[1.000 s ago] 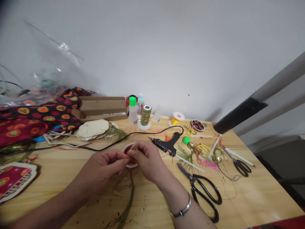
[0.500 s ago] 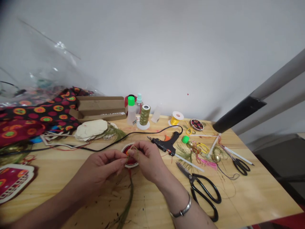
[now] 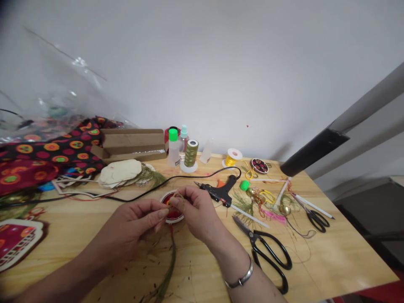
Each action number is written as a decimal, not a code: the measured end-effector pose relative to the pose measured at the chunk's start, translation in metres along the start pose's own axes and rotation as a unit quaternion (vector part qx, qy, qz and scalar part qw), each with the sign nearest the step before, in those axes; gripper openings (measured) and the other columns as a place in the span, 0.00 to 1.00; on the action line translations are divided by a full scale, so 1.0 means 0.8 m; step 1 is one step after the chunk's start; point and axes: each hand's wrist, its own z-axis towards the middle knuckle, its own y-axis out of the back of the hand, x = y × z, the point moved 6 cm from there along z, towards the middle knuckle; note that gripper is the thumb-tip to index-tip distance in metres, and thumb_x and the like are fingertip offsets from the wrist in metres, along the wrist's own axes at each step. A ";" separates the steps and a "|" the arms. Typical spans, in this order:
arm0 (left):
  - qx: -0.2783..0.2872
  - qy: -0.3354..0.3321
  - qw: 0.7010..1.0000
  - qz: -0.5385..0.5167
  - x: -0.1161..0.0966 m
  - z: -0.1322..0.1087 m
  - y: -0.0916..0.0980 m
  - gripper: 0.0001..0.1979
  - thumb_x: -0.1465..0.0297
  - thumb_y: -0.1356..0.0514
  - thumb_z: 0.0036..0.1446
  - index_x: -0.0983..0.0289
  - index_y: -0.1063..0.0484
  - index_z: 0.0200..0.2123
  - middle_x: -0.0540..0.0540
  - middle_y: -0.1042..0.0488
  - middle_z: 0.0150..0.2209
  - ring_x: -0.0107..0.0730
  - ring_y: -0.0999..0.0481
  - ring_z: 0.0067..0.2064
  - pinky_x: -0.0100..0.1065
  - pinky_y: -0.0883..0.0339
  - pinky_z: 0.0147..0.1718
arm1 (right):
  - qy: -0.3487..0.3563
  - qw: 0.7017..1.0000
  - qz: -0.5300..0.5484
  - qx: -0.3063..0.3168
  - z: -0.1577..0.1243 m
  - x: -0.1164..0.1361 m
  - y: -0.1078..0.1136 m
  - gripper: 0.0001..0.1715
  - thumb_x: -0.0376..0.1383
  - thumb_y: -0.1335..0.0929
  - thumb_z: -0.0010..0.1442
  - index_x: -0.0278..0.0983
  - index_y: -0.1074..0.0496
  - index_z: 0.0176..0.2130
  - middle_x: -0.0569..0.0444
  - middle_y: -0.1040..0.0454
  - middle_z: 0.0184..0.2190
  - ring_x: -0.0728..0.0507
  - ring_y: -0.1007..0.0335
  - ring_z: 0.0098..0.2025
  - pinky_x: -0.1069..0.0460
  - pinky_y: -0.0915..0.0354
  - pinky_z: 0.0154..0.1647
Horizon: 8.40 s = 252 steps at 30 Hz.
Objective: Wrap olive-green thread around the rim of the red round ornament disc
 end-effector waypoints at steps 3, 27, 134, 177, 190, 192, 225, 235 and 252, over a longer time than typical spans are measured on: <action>-0.010 0.012 1.000 0.005 0.000 0.000 0.001 0.08 0.65 0.39 0.47 0.65 0.27 0.24 0.44 0.37 0.16 0.19 0.48 0.18 0.23 0.57 0.15 | 0.001 1.000 0.003 -0.001 0.000 0.001 0.000 0.08 0.37 0.31 0.47 0.34 0.32 0.24 0.60 0.35 0.18 0.54 0.46 0.20 0.57 0.46 0.22; -0.070 -0.008 0.997 0.026 -0.008 0.000 0.008 0.12 0.66 0.39 0.45 0.65 0.32 0.15 0.44 0.36 0.14 0.22 0.43 0.18 0.24 0.51 0.18 | -0.043 0.996 0.039 -0.064 0.004 -0.026 -0.001 0.06 0.33 0.28 0.39 0.33 0.27 0.21 0.55 0.28 0.19 0.51 0.37 0.21 0.55 0.40 0.24; 0.077 0.066 0.972 -0.214 0.014 0.005 -0.009 0.07 0.69 0.37 0.47 0.69 0.27 0.25 0.45 0.41 0.15 0.16 0.54 0.17 0.26 0.64 0.16 | -0.126 0.981 0.145 -0.008 -0.002 -0.024 -0.008 0.15 0.36 0.25 0.36 0.31 0.31 0.21 0.57 0.29 0.14 0.57 0.45 0.13 0.60 0.57 0.13; -0.049 0.047 0.978 -0.198 0.003 0.010 0.012 0.02 0.74 0.35 0.42 0.67 0.25 0.22 0.47 0.30 0.15 0.18 0.39 0.16 0.21 0.51 0.13 | 0.018 0.989 -0.148 0.010 -0.003 0.000 0.001 0.14 0.40 0.34 0.53 0.32 0.27 0.25 0.55 0.31 0.21 0.50 0.39 0.25 0.56 0.42 0.27; -0.080 0.036 0.967 -0.237 0.006 0.008 0.015 0.03 0.73 0.36 0.42 0.66 0.28 0.22 0.50 0.25 0.20 0.22 0.31 0.20 0.21 0.39 0.19 | 0.093 0.948 -0.277 0.123 -0.033 -0.004 -0.041 0.17 0.34 0.39 0.58 0.33 0.36 0.19 0.62 0.48 0.15 0.54 0.54 0.19 0.57 0.54 0.19; -0.078 0.037 0.970 -0.226 0.007 0.007 0.015 0.03 0.73 0.37 0.43 0.66 0.28 0.22 0.50 0.25 0.20 0.21 0.32 0.18 0.21 0.42 0.17 | 0.120 0.926 -0.329 0.139 -0.037 -0.003 -0.047 0.18 0.33 0.39 0.58 0.34 0.39 0.18 0.63 0.49 0.15 0.54 0.55 0.19 0.58 0.54 0.19; -0.027 0.028 0.997 -0.070 -0.003 0.002 0.002 0.06 0.71 0.37 0.46 0.66 0.25 0.20 0.41 0.42 0.10 0.15 0.52 0.14 0.22 0.56 0.14 | -0.060 0.996 0.064 0.023 -0.006 -0.015 -0.010 0.13 0.37 0.28 0.43 0.34 0.32 0.30 0.58 0.30 0.22 0.53 0.38 0.16 0.56 0.39 0.15; -0.017 0.012 0.999 -0.037 -0.005 0.002 0.001 0.04 0.70 0.37 0.44 0.64 0.22 0.23 0.49 0.24 0.22 0.24 0.32 0.24 0.24 0.42 0.25 | -0.061 0.997 0.024 -0.041 -0.004 -0.013 -0.001 0.11 0.36 0.28 0.41 0.32 0.33 0.20 0.61 0.35 0.13 0.56 0.46 0.14 0.59 0.50 0.14; -0.018 0.031 0.998 -0.042 -0.005 0.001 -0.001 0.05 0.69 0.36 0.43 0.65 0.22 0.24 0.46 0.33 0.14 0.19 0.42 0.17 0.24 0.50 0.17 | -0.007 0.998 -0.020 -0.066 -0.002 -0.002 0.010 0.07 0.33 0.30 0.43 0.34 0.34 0.21 0.60 0.34 0.17 0.53 0.43 0.19 0.57 0.43 0.22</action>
